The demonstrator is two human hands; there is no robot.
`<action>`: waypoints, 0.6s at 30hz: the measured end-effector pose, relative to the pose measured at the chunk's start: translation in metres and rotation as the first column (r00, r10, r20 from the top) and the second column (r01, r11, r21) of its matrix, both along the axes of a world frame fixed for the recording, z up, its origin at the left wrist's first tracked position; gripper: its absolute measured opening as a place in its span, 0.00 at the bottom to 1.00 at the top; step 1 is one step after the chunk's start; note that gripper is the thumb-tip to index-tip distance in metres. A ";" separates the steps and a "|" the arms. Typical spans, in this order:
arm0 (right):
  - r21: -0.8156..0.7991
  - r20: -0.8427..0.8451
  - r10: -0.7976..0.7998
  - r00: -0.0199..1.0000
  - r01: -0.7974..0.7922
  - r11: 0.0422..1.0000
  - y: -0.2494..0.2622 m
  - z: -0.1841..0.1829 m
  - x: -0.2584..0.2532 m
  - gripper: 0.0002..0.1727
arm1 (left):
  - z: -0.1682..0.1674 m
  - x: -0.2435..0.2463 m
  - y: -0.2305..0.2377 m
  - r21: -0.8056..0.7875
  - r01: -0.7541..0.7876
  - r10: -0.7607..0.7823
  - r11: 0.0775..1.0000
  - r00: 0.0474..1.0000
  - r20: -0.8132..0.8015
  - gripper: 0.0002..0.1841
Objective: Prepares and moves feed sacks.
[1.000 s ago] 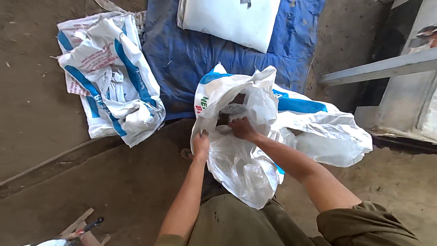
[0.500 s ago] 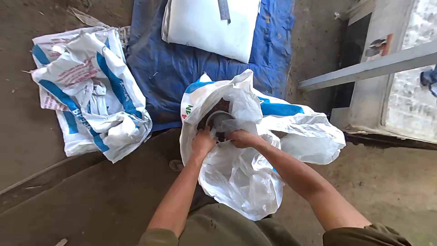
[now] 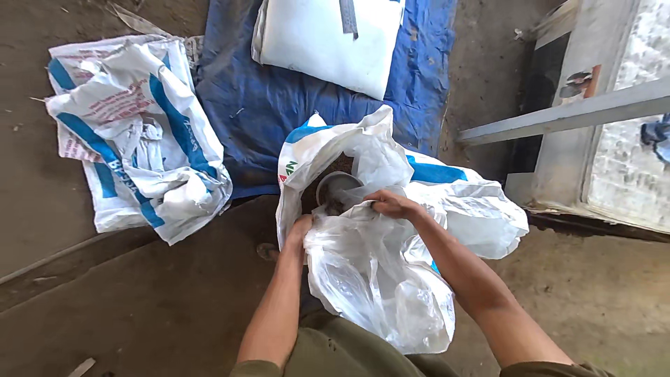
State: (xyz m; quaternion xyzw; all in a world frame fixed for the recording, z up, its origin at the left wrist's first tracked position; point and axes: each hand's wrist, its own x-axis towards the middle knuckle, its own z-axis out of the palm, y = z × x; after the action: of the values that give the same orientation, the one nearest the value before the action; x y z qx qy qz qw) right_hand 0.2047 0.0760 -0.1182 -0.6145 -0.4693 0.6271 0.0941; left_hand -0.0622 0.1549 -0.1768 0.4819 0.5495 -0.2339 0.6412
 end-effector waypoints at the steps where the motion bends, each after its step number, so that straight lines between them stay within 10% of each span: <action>1: -0.001 -0.006 -0.056 0.998 0.056 0.998 -0.001 -0.004 0.000 0.16 | 0.002 -0.001 -0.002 0.020 -0.008 0.008 1.000 1.000 -0.021 0.20; 9: 0.007 0.120 -0.053 0.991 0.052 0.999 0.014 -0.015 -0.018 0.17 | 0.000 0.003 -0.028 -0.119 -0.728 0.734 0.675 0.648 0.201 0.22; 15: -0.150 0.156 0.137 0.978 -0.114 0.982 0.009 -0.021 -0.025 0.21 | 0.003 -0.005 -0.031 -0.096 -0.650 0.655 0.754 0.735 0.173 0.20; 18: -0.067 0.157 0.146 0.977 -0.137 0.988 0.004 -0.025 -0.026 0.20 | 0.007 -0.002 -0.038 -0.061 -0.768 0.765 0.638 0.622 0.164 0.22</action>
State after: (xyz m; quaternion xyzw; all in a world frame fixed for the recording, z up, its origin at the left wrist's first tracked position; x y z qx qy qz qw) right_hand 0.1791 0.0799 -0.1435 -0.6309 -0.5001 0.5931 -0.0065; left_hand -0.0639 0.1171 -0.1694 0.2254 0.6455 0.1085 0.7216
